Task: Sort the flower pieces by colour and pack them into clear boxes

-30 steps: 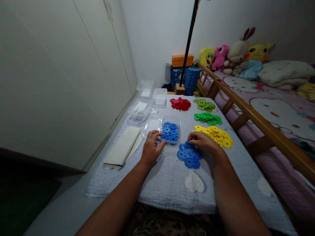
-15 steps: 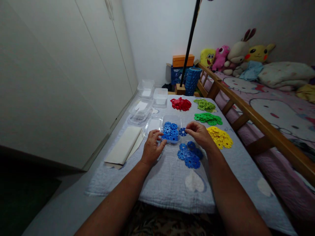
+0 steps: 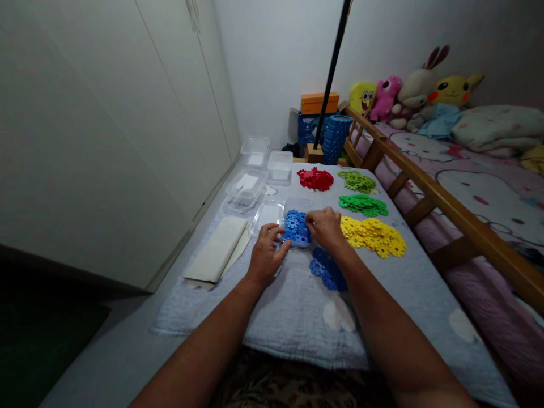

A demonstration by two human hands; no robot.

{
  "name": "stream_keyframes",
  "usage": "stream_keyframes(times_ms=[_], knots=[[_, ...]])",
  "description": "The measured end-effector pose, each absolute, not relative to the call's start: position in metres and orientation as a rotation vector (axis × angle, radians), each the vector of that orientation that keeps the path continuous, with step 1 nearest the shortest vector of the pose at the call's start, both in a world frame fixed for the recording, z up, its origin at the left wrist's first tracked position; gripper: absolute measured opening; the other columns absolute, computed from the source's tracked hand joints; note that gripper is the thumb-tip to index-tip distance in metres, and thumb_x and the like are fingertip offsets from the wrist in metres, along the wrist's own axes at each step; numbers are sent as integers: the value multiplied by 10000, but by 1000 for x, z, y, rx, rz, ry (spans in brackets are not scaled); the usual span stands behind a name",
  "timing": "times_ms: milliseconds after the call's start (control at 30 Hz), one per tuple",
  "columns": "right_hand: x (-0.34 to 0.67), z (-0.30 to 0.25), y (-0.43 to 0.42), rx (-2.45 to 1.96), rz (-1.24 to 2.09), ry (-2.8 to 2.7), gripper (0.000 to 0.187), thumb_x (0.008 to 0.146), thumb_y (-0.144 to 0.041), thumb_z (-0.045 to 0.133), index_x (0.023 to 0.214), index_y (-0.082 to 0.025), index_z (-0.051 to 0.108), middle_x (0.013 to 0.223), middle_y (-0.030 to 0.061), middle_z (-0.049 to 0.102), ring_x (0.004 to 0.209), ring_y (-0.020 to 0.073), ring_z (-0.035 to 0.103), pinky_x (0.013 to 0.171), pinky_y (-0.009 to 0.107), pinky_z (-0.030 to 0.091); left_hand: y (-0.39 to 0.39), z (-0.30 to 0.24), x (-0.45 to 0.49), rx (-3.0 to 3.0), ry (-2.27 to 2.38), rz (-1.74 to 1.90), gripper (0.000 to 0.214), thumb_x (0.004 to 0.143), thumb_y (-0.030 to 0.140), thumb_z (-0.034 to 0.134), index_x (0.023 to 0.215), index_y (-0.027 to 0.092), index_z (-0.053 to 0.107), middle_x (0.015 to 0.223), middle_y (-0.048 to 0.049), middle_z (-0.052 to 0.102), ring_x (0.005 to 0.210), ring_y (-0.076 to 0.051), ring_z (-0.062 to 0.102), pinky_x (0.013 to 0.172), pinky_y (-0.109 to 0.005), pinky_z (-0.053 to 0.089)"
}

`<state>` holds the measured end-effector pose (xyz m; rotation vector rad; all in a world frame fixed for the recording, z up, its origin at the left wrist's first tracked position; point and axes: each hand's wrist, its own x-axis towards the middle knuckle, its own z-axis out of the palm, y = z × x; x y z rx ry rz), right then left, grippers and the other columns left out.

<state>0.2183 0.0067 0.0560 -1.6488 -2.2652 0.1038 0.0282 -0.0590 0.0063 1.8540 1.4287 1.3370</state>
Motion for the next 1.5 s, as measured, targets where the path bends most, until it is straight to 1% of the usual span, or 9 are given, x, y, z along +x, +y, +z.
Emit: stream_keyframes(times_ms=[233,433,533,633,767,1000,1167,1300,1500], knots=[[247,58,7,-1596,104,-2113,125,887,-213,630,948,-217,738,1095,94,754,1038,287,542,878,390,352,-60,8,28,1852,1432,1328,217,888,235,667,1103,202,654,1235,-78,551,817,-112,645,718,-271,567],[298,63,4,-1625,360,-2151,92,848,-229,620,857,-188,701,883,70,719,794,193,602,741,309,423,-59,8,29,1848,1439,1329,205,888,233,668,1090,202,660,1239,-75,555,809,-109,652,766,-293,582],[310,55,-2,-1723,579,-2288,89,778,-210,697,865,-196,710,862,56,712,777,181,615,689,281,420,-59,7,29,1851,1436,1331,205,889,235,665,1091,200,659,1233,-74,555,807,-109,653,759,-292,582],[310,45,-6,-1794,643,-2354,138,723,-190,749,854,-199,706,864,46,695,783,177,611,682,274,417,-59,6,29,1855,1430,1338,207,889,239,666,1091,199,657,1229,-75,557,800,-109,652,726,-282,575],[306,37,-7,-1812,671,-2317,115,715,-173,736,793,-196,656,823,24,651,767,164,580,672,268,405,-59,7,29,1853,1424,1345,209,882,236,672,1088,199,657,1224,-76,560,791,-107,648,683,-263,561],[311,49,-7,-1601,884,-2123,90,716,-205,661,719,-210,572,701,-22,589,672,147,536,607,263,378,-59,6,29,1844,1424,1331,205,890,240,665,1092,204,655,1239,-78,554,817,-112,653,767,-293,578],[286,75,0,-1407,724,-1933,109,798,-302,640,767,-204,606,719,-6,627,661,148,542,629,272,400,-59,7,29,1843,1427,1323,209,889,237,663,1096,206,654,1249,-75,552,825,-110,649,767,-283,576],[245,88,13,-1375,624,-2053,23,817,-202,632,796,-198,640,745,2,673,698,147,583,674,261,413,-60,8,29,1848,1431,1327,211,890,236,660,1098,206,653,1243,-74,554,824,-110,647,724,-266,570],[199,82,33,-1570,433,-2296,136,827,-105,622,878,-194,711,866,42,751,783,172,638,712,259,418,-60,8,29,1852,1428,1331,205,892,236,660,1095,212,651,1244,-74,549,815,-107,651,754,-282,584]])
